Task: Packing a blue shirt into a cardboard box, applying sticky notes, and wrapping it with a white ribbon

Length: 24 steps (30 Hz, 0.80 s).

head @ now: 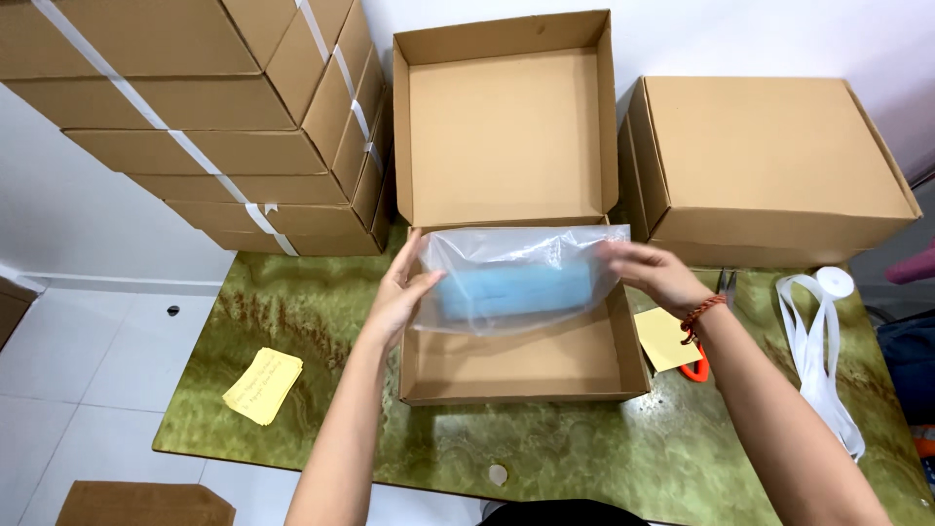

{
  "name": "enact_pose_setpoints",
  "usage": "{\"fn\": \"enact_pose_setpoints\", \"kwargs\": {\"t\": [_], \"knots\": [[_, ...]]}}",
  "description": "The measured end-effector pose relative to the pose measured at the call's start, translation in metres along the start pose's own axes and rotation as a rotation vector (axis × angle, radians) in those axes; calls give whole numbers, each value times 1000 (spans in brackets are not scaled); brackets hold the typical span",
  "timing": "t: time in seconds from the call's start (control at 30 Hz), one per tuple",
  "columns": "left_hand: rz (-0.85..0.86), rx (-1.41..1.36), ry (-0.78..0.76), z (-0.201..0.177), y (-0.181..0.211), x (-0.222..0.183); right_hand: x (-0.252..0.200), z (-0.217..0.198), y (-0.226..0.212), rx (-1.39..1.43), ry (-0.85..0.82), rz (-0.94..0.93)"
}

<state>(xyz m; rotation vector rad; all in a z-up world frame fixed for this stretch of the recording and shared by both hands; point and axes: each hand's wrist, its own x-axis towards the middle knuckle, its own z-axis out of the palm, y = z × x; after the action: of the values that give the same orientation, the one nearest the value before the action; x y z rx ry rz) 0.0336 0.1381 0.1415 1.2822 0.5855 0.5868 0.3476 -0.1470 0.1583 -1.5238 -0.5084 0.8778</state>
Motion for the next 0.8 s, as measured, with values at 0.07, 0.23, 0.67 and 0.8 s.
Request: {"fn": "enact_pose_setpoints", "kwargs": {"t": [0.07,0.23,0.67,0.8], "knots": [[-35,-18,-5,10,18,-17,0,3,12,-94,-51,10],[-94,3,-64,18,43,-41,0,-3,17,53,-109,60],[-163,-214,-245,15,78,-108,-109,-26,-61,199,-162,-198],[-176,-336,-352,13,87,-133,-130,-39,-65,170,-103,-213]]}}
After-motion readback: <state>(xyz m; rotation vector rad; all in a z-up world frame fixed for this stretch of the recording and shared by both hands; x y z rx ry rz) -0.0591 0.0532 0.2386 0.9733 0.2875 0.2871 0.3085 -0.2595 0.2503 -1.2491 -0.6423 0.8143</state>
